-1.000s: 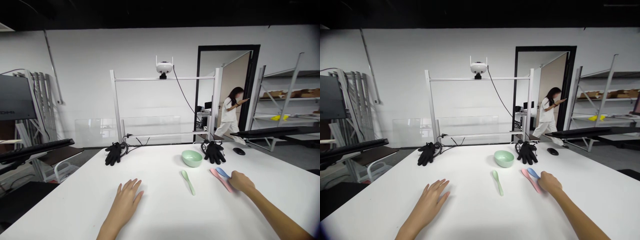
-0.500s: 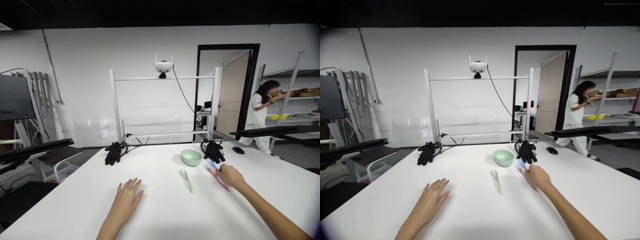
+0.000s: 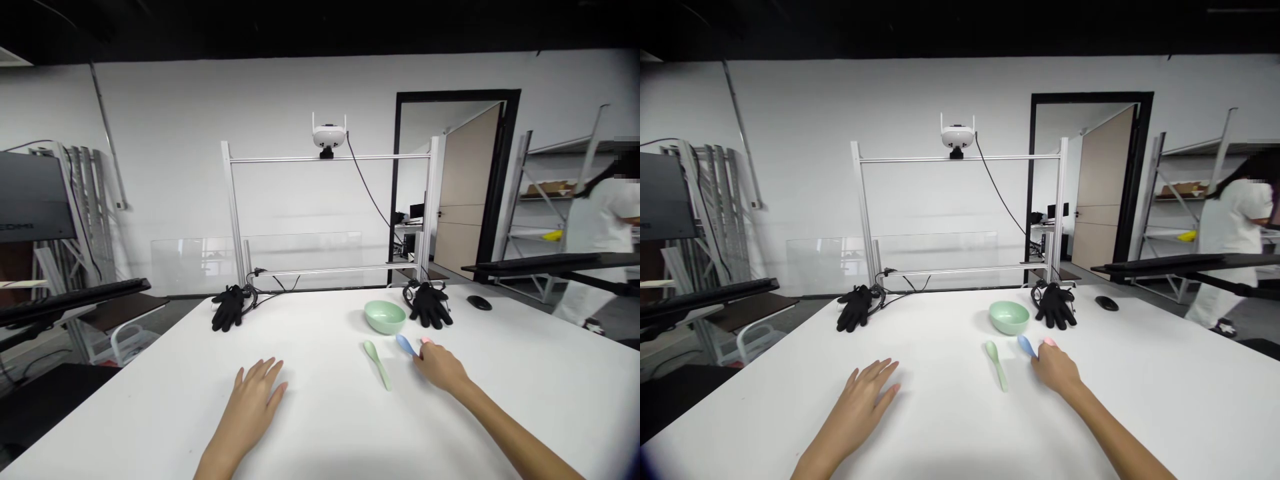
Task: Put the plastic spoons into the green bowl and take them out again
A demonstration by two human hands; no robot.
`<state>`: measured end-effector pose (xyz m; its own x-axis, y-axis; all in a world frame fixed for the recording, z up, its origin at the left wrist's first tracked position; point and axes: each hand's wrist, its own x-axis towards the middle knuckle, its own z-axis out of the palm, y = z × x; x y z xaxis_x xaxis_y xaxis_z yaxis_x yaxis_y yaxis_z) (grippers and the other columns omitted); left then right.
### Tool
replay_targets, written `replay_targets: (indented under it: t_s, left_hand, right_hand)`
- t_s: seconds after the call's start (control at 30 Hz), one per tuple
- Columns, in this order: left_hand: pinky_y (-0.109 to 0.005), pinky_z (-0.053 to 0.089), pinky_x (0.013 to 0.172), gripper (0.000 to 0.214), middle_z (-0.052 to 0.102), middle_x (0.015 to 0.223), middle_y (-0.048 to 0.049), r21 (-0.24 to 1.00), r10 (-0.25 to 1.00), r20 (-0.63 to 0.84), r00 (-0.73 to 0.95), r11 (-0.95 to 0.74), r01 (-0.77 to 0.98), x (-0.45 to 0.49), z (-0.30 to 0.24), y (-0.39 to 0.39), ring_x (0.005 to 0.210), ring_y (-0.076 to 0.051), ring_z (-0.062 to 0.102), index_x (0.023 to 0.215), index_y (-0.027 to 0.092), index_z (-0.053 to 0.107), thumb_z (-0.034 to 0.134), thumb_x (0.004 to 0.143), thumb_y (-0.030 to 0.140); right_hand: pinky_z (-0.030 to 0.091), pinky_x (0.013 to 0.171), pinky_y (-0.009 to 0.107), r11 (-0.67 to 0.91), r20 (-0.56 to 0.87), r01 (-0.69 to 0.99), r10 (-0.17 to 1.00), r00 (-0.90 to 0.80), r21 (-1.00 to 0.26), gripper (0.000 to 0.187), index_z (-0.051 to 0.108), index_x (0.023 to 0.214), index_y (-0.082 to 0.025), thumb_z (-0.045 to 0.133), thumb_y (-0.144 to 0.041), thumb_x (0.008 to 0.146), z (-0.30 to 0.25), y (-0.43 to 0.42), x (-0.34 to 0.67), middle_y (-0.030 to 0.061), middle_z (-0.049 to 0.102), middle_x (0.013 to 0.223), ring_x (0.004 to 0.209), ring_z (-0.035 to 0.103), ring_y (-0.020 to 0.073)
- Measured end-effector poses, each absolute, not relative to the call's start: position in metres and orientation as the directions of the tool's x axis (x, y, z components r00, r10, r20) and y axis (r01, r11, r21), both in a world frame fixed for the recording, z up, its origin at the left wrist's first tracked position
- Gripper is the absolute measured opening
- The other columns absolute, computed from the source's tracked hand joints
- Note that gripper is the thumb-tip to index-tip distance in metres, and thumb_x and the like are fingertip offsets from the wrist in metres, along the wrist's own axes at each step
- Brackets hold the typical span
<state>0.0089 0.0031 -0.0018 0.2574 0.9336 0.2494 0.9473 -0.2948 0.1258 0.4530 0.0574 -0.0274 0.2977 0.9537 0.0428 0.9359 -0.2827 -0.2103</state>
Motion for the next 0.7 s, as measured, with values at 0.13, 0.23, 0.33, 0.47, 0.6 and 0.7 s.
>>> replay_targets:
  t_s: [0.13,0.23,0.33,0.47,0.6,0.7]
  left_hand:
    - [-0.060,0.027,0.121,0.053,0.052,0.156,-0.0076,0.134,0.933,0.255,0.255,-0.295,0.946,0.008,-0.002,0.003,0.148,-0.032,0.041,0.149,0.027,0.054,0.036,0.104,0.049]
    - [-0.059,0.027,0.121,0.053,0.052,0.156,-0.0075,0.134,0.932,0.257,0.254,-0.295,0.946,0.008,-0.002,0.003,0.148,-0.032,0.041,0.149,0.028,0.053,0.035,0.104,0.050]
    - [-0.059,0.026,0.122,0.054,0.052,0.156,-0.0078,0.131,0.933,0.254,0.255,-0.294,0.947,0.008,-0.001,0.003,0.148,-0.032,0.041,0.149,0.027,0.053,0.035,0.104,0.050]
    - [-0.059,0.026,0.122,0.054,0.052,0.157,-0.0082,0.130,0.936,0.243,0.256,-0.293,0.947,0.008,-0.001,0.003,0.148,-0.032,0.041,0.149,0.025,0.053,0.034,0.104,0.049]
    - [-0.059,0.026,0.121,0.054,0.051,0.157,-0.0082,0.130,0.933,0.254,0.257,-0.296,0.946,0.007,-0.001,0.003,0.148,-0.032,0.041,0.149,0.026,0.053,0.034,0.104,0.049]
    - [-0.059,0.027,0.121,0.053,0.053,0.156,-0.0079,0.128,0.929,0.266,0.258,-0.299,0.946,0.006,-0.001,0.004,0.148,-0.032,0.041,0.148,0.027,0.054,0.035,0.104,0.049]
  right_hand:
    - [0.048,0.074,0.038,-0.271,0.041,0.945,0.958,0.283,-0.185,0.029,0.064,0.088,-0.015,0.040,-0.030,0.093,-0.035,0.060,0.450,0.0206,0.059,0.133,0.091,0.068,0.0257]
    - [0.049,0.076,0.038,-0.275,0.032,0.944,0.958,0.285,-0.181,0.031,0.065,0.086,-0.015,0.039,-0.030,0.093,-0.038,0.062,0.450,0.0195,0.054,0.139,0.093,0.068,0.0248]
    - [0.049,0.077,0.039,-0.274,0.024,0.944,0.959,0.283,-0.187,0.031,0.067,0.090,-0.015,0.040,-0.030,0.093,-0.040,0.063,0.449,0.0193,0.056,0.137,0.096,0.069,0.0263]
    - [0.049,0.084,0.042,-0.289,-0.015,0.936,0.956,0.292,-0.201,0.033,0.068,0.098,-0.014,0.041,-0.031,0.094,-0.040,0.063,0.448,0.0221,0.060,0.134,0.103,0.068,0.0296]
    - [0.049,0.088,0.042,-0.305,-0.032,0.927,0.952,0.305,-0.218,0.033,0.069,0.101,-0.015,0.043,-0.034,0.094,-0.041,0.063,0.449,0.0213,0.062,0.136,0.107,0.067,0.0296]
    - [0.050,0.088,0.041,-0.302,-0.029,0.925,0.952,0.304,-0.230,0.032,0.070,0.097,-0.016,0.045,-0.037,0.094,-0.042,0.063,0.448,0.0204,0.065,0.132,0.108,0.067,0.0296]
